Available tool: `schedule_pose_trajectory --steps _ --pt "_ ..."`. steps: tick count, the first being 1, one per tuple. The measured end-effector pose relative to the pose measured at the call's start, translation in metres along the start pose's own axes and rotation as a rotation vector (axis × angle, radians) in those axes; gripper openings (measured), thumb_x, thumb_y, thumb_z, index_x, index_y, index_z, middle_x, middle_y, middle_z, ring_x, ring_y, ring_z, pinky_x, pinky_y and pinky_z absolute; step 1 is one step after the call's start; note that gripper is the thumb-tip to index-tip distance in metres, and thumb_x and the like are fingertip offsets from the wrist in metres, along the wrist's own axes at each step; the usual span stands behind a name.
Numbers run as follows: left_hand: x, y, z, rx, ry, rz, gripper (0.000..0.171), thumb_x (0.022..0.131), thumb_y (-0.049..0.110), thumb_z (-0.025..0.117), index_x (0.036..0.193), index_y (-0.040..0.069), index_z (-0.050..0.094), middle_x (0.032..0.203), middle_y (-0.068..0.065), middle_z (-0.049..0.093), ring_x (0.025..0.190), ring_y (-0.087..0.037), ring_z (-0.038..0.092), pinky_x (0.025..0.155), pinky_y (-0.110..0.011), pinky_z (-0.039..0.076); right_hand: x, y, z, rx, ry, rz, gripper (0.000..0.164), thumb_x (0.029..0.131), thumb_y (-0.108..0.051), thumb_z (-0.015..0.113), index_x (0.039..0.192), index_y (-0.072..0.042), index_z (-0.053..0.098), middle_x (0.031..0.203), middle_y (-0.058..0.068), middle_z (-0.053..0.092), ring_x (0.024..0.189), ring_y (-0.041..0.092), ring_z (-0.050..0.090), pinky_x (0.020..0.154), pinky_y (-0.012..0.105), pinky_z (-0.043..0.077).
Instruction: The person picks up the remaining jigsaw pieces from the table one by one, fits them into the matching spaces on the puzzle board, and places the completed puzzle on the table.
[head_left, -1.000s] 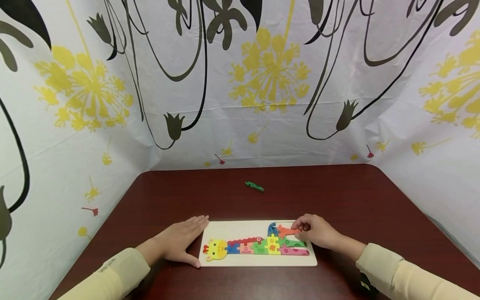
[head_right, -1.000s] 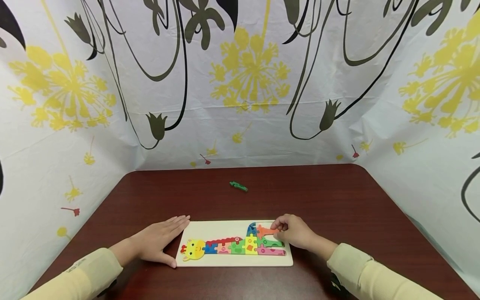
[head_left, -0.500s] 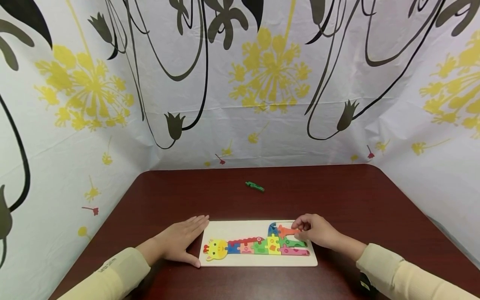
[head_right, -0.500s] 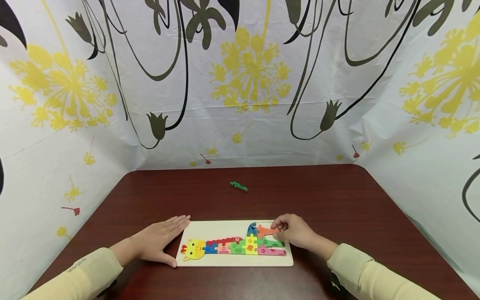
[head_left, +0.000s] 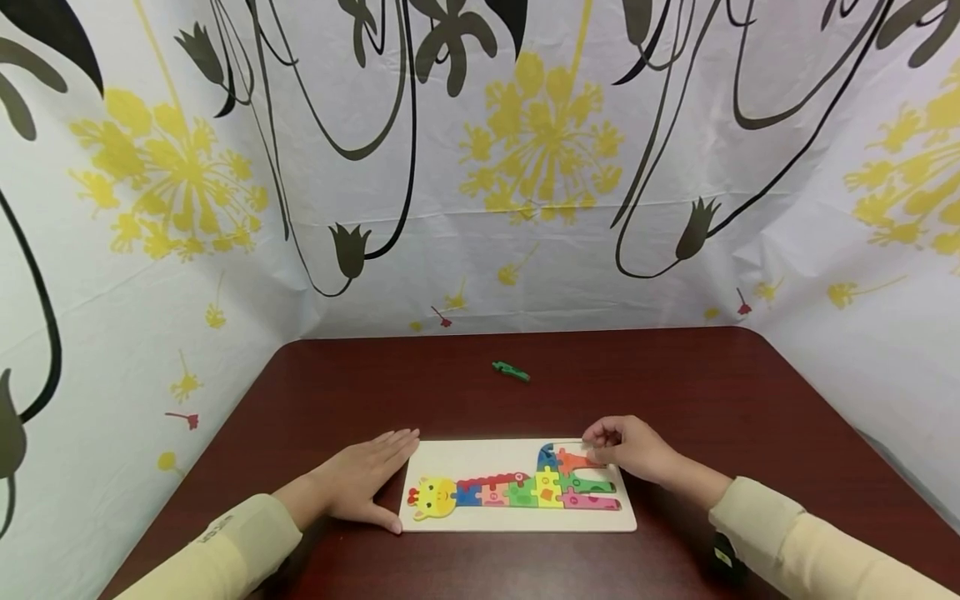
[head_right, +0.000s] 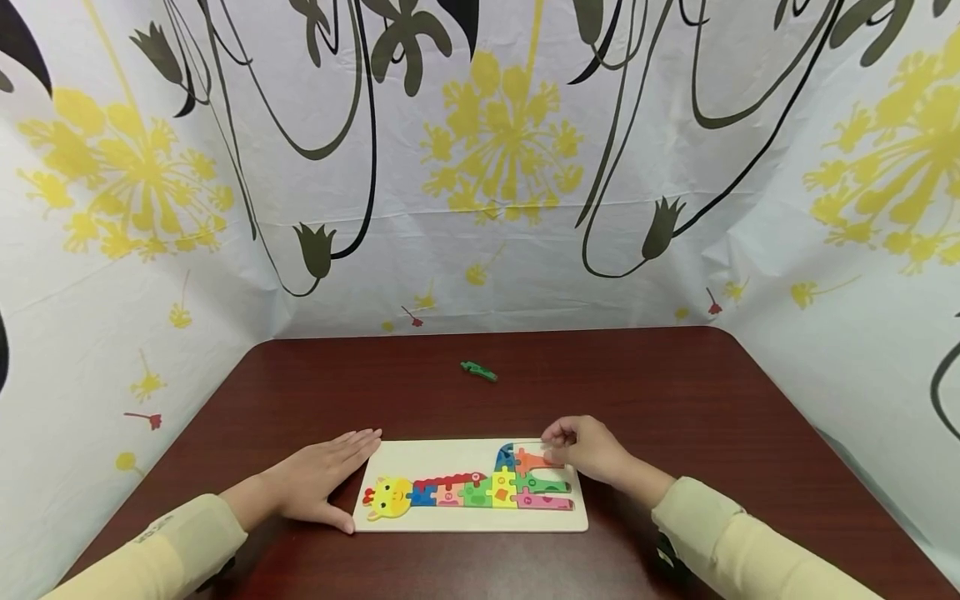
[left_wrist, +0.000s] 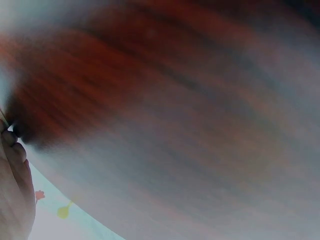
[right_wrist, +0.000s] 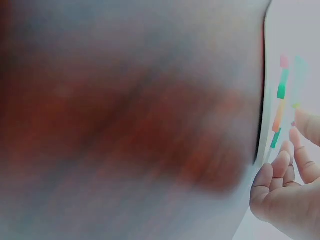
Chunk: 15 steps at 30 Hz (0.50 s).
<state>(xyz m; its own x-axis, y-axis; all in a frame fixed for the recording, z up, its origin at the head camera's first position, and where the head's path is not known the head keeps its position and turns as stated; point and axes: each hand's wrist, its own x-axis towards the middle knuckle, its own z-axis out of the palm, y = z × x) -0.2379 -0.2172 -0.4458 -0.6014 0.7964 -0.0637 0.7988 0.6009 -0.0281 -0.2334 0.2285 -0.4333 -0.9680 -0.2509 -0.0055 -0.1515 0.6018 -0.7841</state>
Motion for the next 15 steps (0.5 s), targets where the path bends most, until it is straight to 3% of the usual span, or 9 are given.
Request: schedule_pose_trajectory --steps 15 --pt "0.0 -0.001 0.003 0.002 0.01 0.003 0.115 0.078 0.085 0.041 0.154 0.002 0.02 0.16 -0.012 0.018 0.146 -0.025 0.017 0.114 -0.04 0.024 0.027 -0.01 -0.003 0.021 0.051 -0.012 0.019 0.089 -0.011 0.071 0.104 0.0 0.068 0.086 0.006 0.057 0.077 0.022 0.049 0.062 0.032 0.044"
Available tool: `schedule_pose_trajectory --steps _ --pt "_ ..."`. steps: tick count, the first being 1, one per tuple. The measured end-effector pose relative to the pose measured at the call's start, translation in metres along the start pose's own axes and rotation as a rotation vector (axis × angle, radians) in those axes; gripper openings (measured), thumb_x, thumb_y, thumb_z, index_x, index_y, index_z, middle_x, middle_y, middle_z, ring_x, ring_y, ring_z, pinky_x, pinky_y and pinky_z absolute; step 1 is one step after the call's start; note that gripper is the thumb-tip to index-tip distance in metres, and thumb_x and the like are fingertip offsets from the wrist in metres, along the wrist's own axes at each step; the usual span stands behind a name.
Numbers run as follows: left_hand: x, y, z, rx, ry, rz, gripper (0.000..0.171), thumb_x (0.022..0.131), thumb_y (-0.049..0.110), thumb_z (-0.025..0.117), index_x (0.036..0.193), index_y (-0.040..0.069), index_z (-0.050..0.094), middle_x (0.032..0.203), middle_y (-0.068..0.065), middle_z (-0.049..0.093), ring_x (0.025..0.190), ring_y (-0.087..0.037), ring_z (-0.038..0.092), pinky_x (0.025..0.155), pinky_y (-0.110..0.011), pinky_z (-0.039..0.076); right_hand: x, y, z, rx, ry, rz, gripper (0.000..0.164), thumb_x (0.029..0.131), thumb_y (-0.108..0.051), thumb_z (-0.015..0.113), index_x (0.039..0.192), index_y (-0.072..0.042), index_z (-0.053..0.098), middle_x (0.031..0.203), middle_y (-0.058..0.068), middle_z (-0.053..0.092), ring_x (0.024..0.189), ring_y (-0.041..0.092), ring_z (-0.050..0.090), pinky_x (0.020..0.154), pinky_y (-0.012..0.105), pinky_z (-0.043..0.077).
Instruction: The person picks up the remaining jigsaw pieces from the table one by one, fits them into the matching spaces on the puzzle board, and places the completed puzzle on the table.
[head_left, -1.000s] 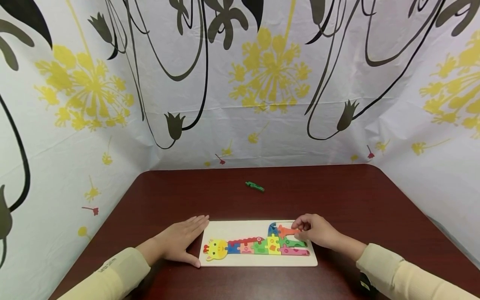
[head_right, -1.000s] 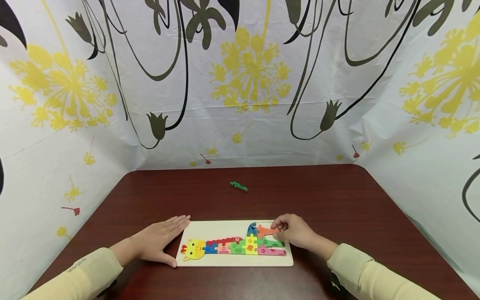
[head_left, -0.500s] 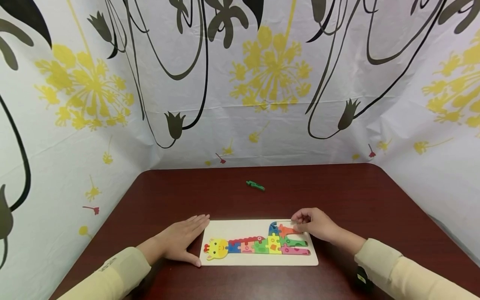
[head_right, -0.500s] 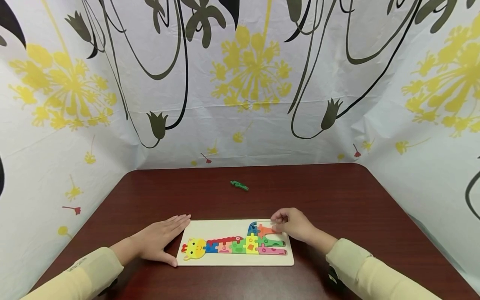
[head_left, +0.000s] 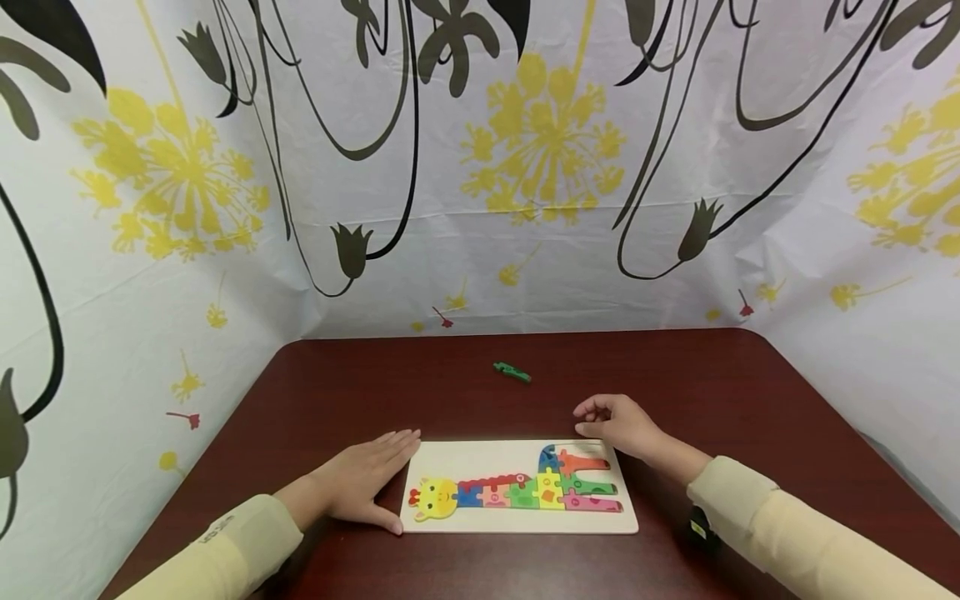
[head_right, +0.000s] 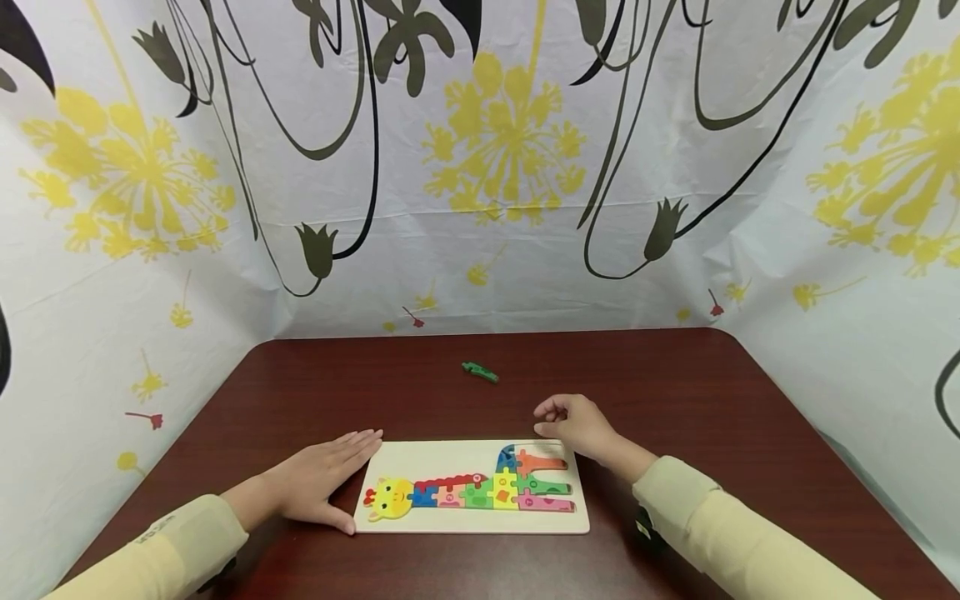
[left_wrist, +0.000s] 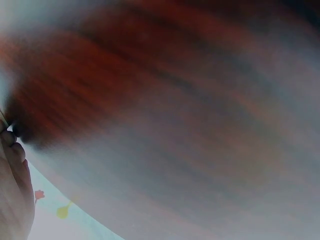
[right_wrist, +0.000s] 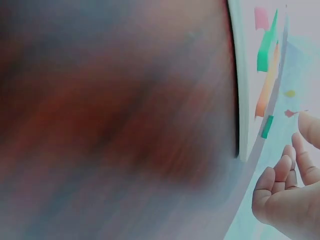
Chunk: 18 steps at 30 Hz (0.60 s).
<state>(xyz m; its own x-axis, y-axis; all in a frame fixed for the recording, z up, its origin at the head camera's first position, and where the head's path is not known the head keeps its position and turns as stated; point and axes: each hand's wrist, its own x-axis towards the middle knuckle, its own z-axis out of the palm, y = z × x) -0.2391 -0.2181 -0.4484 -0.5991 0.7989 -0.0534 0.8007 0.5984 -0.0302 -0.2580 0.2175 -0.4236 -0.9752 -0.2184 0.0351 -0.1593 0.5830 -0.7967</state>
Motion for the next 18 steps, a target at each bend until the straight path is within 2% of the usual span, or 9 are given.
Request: schedule_pose_trajectory --steps 18 --pt "0.0 0.002 -0.002 -0.011 -0.003 -0.005 0.114 0.078 0.084 0.041 0.154 0.001 0.021 0.16 -0.012 0.018 0.146 -0.026 0.017 0.114 -0.04 0.024 0.043 -0.001 -0.001 0.025 0.022 -0.035 0.028 0.091 -0.018 0.07 0.111 0.001 0.065 0.095 0.008 0.059 0.08 0.022 0.051 0.066 0.033 0.045"
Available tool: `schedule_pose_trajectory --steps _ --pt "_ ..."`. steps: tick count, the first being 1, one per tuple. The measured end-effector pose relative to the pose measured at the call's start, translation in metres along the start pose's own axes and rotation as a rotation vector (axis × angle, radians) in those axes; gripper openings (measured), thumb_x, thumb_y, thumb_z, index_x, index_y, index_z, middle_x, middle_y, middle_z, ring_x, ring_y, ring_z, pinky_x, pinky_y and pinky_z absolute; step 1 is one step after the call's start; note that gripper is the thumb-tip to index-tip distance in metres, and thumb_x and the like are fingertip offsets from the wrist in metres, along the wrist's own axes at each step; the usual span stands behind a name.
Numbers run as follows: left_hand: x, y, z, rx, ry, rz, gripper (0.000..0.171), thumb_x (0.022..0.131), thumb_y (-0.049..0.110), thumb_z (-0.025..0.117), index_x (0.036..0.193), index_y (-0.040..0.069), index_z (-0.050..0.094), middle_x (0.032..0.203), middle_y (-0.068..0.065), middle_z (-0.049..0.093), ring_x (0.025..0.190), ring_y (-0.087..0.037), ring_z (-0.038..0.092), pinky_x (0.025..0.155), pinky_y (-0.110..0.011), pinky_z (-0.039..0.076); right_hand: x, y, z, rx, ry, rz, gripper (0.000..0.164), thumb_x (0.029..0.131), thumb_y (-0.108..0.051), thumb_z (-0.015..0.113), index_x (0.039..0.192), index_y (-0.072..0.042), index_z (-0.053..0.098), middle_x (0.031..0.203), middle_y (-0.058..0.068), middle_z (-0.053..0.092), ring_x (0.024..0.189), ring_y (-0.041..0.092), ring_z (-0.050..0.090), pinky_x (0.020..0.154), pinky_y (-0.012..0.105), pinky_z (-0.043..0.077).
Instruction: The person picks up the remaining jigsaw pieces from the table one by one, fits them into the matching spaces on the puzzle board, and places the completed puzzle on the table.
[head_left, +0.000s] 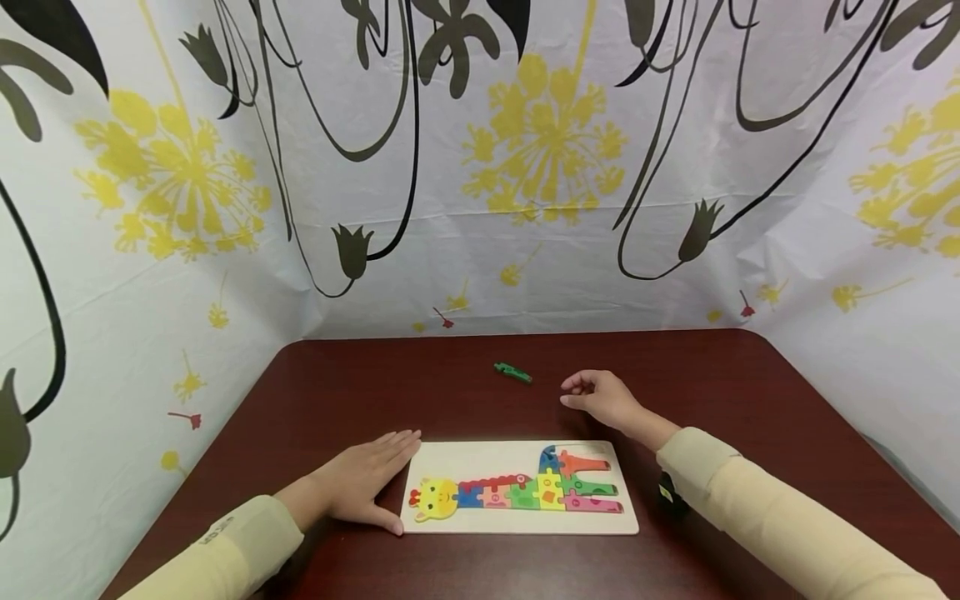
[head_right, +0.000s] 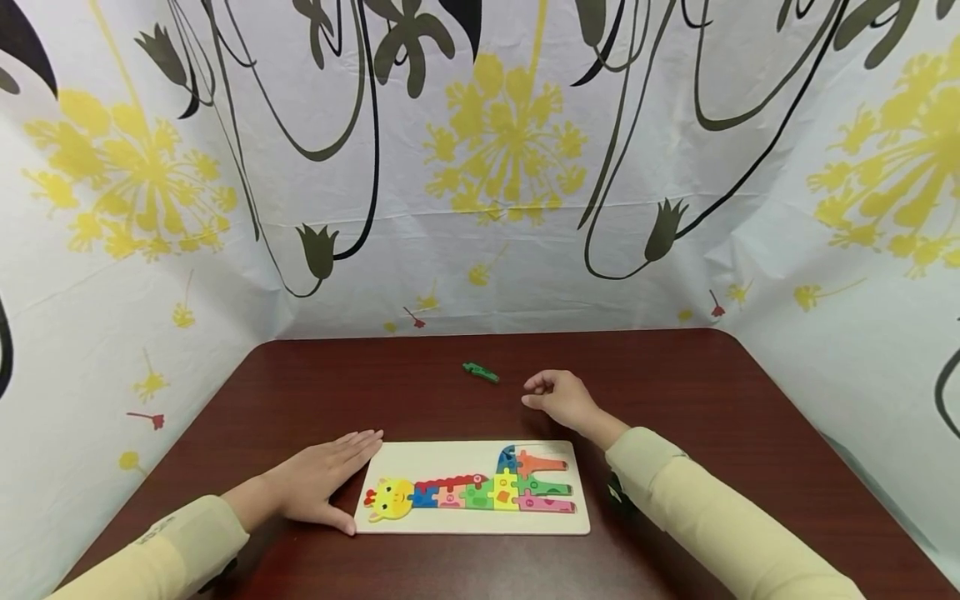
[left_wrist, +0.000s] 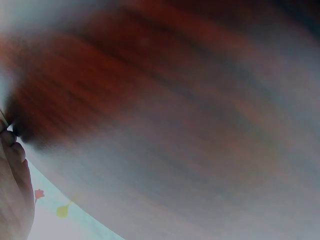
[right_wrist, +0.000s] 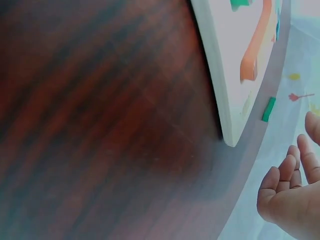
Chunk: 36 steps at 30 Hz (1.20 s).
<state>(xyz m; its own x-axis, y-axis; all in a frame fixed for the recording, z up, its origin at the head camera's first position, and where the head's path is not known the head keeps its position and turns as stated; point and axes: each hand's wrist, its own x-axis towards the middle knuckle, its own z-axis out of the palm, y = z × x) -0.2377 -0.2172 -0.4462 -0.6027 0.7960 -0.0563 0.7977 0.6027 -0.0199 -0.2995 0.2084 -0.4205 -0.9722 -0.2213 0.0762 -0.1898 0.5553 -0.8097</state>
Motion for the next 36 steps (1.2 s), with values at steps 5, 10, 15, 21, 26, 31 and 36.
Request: schedule_pose_trajectory --steps 5,10,15,21,26,31,36 --pt "0.0 0.0 0.0 -0.006 0.001 0.001 0.114 0.078 0.084 0.042 0.154 0.001 0.021 0.16 -0.012 0.019 0.146 -0.026 0.018 0.114 -0.041 0.024 0.012 0.001 0.004 -0.007 0.018 0.001 0.029 0.091 -0.019 0.071 0.112 0.0 0.065 0.096 0.007 0.06 0.083 0.022 0.053 0.07 0.034 0.047" --pt "-0.001 -0.001 0.001 0.002 0.007 0.001 0.114 0.078 0.084 0.041 0.154 0.002 0.021 0.16 -0.012 0.019 0.145 -0.026 0.018 0.114 -0.04 0.024 0.024 -0.001 0.008 -0.007 0.023 0.017 0.029 0.09 -0.02 0.071 0.112 -0.001 0.066 0.097 0.007 0.06 0.085 0.023 0.054 0.072 0.035 0.048" --pt "-0.001 -0.001 0.001 0.0 0.01 0.002 0.113 0.078 0.084 0.041 0.154 0.002 0.022 0.16 -0.012 0.019 0.145 -0.026 0.018 0.114 -0.041 0.025 0.034 -0.006 0.011 -0.011 0.018 0.026 0.028 0.09 -0.019 0.071 0.111 -0.002 0.066 0.098 0.009 0.06 0.086 0.024 0.053 0.073 0.036 0.047" --pt "-0.001 -0.001 0.002 0.004 0.015 0.007 0.114 0.078 0.084 0.042 0.154 0.002 0.022 0.16 -0.012 0.019 0.145 -0.026 0.018 0.114 -0.041 0.024 0.048 -0.008 0.019 -0.017 0.013 0.057 0.029 0.091 -0.02 0.07 0.113 -0.002 0.066 0.098 0.008 0.06 0.086 0.023 0.054 0.075 0.036 0.046" --pt "-0.001 -0.001 0.001 0.01 0.025 0.013 0.113 0.079 0.084 0.042 0.153 0.001 0.023 0.159 -0.013 0.02 0.145 -0.027 0.02 0.114 -0.041 0.025 0.056 -0.008 0.023 0.018 0.01 0.076 0.032 0.091 -0.021 0.07 0.115 -0.001 0.065 0.101 0.01 0.061 0.09 0.024 0.055 0.078 0.038 0.048" --pt "-0.001 0.0 0.001 0.007 0.015 0.009 0.113 0.078 0.084 0.042 0.154 0.002 0.022 0.159 -0.012 0.02 0.145 -0.026 0.019 0.114 -0.041 0.025 0.063 -0.009 0.026 0.034 -0.002 0.085 0.033 0.091 -0.02 0.07 0.117 0.0 0.064 0.104 0.01 0.061 0.093 0.025 0.055 0.079 0.039 0.048" --pt "-0.001 0.0 0.001 0.003 0.008 0.003 0.113 0.078 0.084 0.041 0.154 0.002 0.022 0.16 -0.012 0.019 0.145 -0.026 0.018 0.114 -0.041 0.025 0.067 -0.009 0.029 0.033 -0.013 0.098 0.033 0.092 -0.02 0.07 0.116 0.001 0.064 0.104 0.011 0.06 0.091 0.026 0.053 0.077 0.038 0.046"
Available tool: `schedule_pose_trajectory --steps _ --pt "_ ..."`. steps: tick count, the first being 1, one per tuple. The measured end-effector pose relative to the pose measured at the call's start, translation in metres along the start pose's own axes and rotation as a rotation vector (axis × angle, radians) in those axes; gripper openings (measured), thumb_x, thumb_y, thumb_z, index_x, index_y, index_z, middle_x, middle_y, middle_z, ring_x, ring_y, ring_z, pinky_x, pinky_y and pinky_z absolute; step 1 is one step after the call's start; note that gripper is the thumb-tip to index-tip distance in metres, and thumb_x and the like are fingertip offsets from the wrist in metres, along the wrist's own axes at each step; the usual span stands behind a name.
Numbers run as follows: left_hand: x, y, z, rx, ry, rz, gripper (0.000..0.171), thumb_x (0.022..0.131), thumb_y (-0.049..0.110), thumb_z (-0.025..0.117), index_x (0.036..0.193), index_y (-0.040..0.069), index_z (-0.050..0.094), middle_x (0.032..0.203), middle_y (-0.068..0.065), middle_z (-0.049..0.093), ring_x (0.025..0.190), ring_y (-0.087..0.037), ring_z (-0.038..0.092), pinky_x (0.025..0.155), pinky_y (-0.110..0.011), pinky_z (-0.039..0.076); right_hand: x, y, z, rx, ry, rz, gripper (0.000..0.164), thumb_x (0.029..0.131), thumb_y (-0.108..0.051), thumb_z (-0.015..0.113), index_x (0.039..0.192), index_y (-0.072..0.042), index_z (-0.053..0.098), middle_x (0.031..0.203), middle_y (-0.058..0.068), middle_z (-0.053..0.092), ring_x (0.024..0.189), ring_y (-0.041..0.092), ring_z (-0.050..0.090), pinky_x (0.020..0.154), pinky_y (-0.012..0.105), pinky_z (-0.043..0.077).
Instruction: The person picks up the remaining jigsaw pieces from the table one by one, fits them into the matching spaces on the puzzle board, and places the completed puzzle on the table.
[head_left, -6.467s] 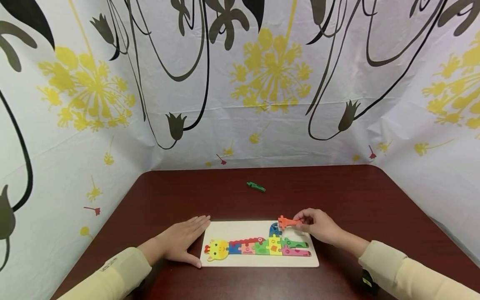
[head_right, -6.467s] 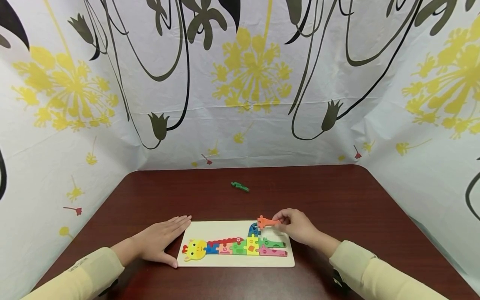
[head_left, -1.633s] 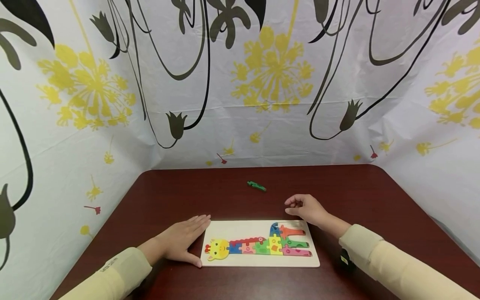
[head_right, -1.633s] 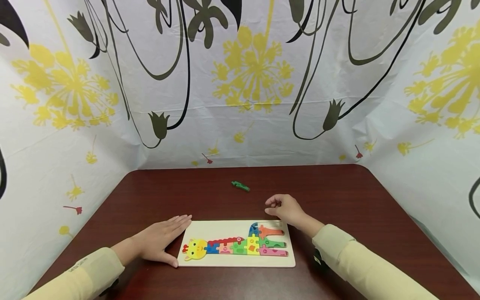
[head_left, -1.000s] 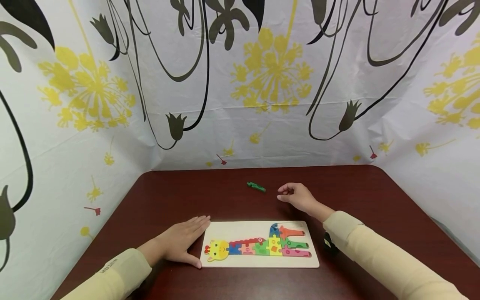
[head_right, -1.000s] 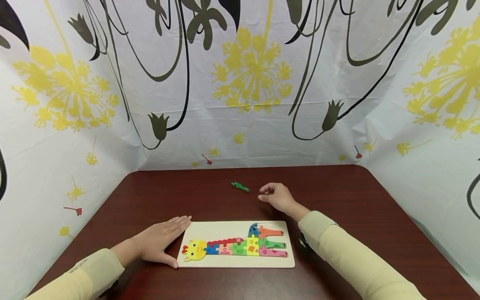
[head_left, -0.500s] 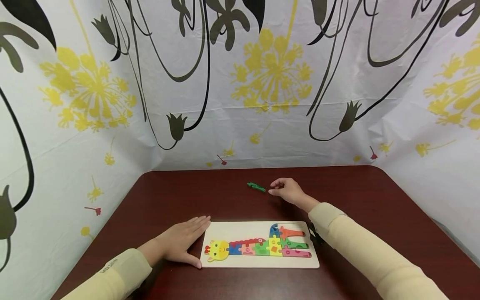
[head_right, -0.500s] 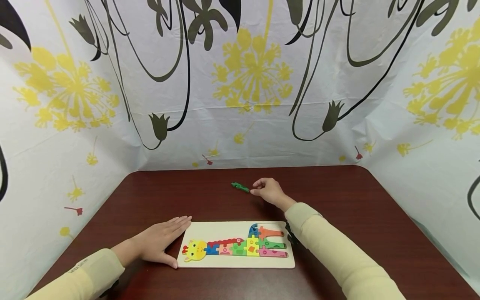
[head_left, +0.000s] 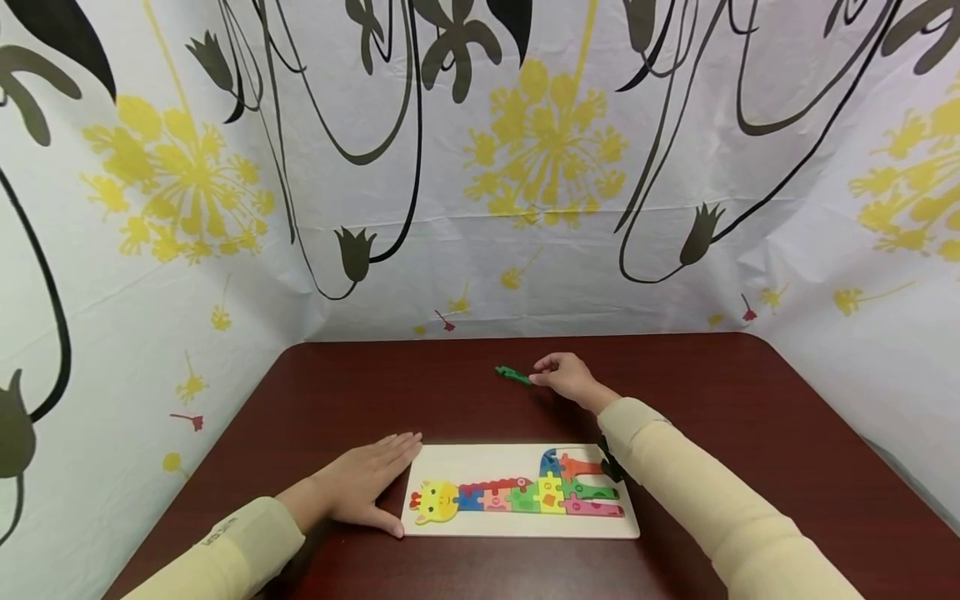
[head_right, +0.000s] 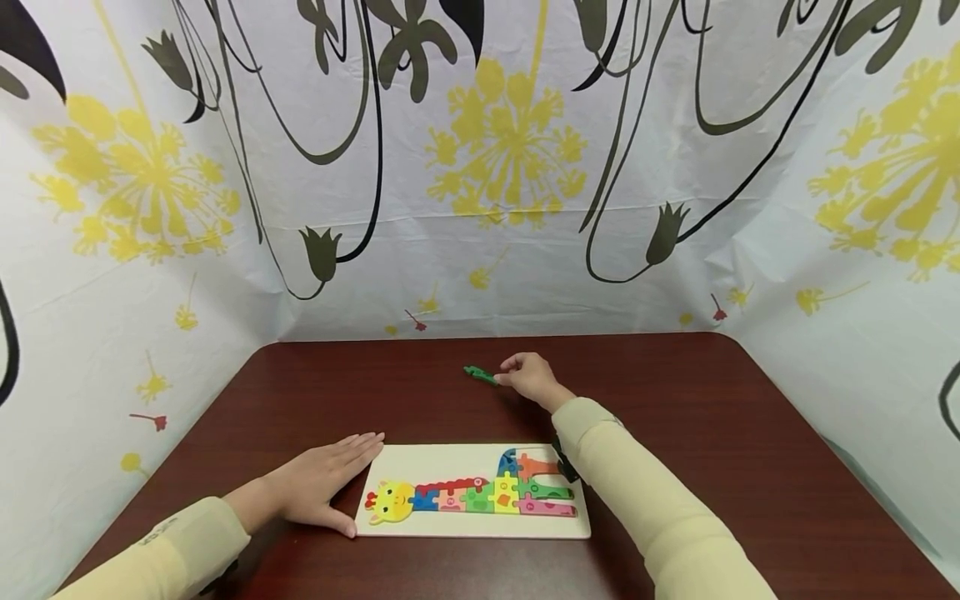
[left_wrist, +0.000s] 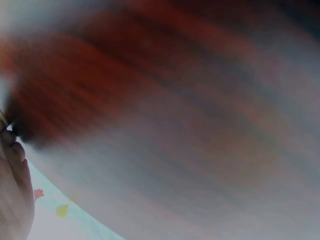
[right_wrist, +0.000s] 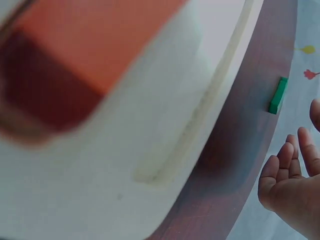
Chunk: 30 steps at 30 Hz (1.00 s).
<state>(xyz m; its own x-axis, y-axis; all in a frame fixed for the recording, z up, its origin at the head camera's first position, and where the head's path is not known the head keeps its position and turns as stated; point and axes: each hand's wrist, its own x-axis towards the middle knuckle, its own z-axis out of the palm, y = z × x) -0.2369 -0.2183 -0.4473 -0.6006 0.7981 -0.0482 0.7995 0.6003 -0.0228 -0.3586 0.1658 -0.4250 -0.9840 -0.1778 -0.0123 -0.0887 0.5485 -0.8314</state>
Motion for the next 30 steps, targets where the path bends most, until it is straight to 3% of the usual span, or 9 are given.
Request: schedule_pose_trajectory --steps 12,23,30 --pt "0.0 0.0 0.001 -0.004 0.009 0.002 0.114 0.078 0.084 0.043 0.153 0.001 0.023 0.159 -0.012 0.021 0.145 -0.026 0.019 0.114 -0.041 0.025 0.004 0.004 0.01 -0.084 -0.015 0.028 0.025 0.091 -0.018 0.07 0.11 -0.001 0.065 0.101 0.011 0.061 0.08 0.023 0.055 0.071 0.036 0.048" --pt "0.0 0.001 0.002 -0.001 0.004 0.0 0.113 0.078 0.084 0.042 0.154 0.002 0.022 0.159 -0.012 0.02 0.145 -0.026 0.019 0.114 -0.041 0.025 0.009 0.007 0.014 -0.093 -0.022 0.049 0.023 0.089 -0.012 0.072 0.108 -0.001 0.065 0.096 0.009 0.059 0.083 0.023 0.053 0.07 0.034 0.047" --pt "0.001 0.001 0.003 0.006 0.01 -0.002 0.113 0.078 0.084 0.042 0.154 0.002 0.023 0.159 -0.012 0.021 0.145 -0.026 0.02 0.114 -0.041 0.025 0.009 0.004 0.018 -0.165 0.02 0.043 0.023 0.088 -0.014 0.074 0.105 -0.001 0.067 0.098 0.009 0.061 0.084 0.023 0.056 0.071 0.035 0.049"
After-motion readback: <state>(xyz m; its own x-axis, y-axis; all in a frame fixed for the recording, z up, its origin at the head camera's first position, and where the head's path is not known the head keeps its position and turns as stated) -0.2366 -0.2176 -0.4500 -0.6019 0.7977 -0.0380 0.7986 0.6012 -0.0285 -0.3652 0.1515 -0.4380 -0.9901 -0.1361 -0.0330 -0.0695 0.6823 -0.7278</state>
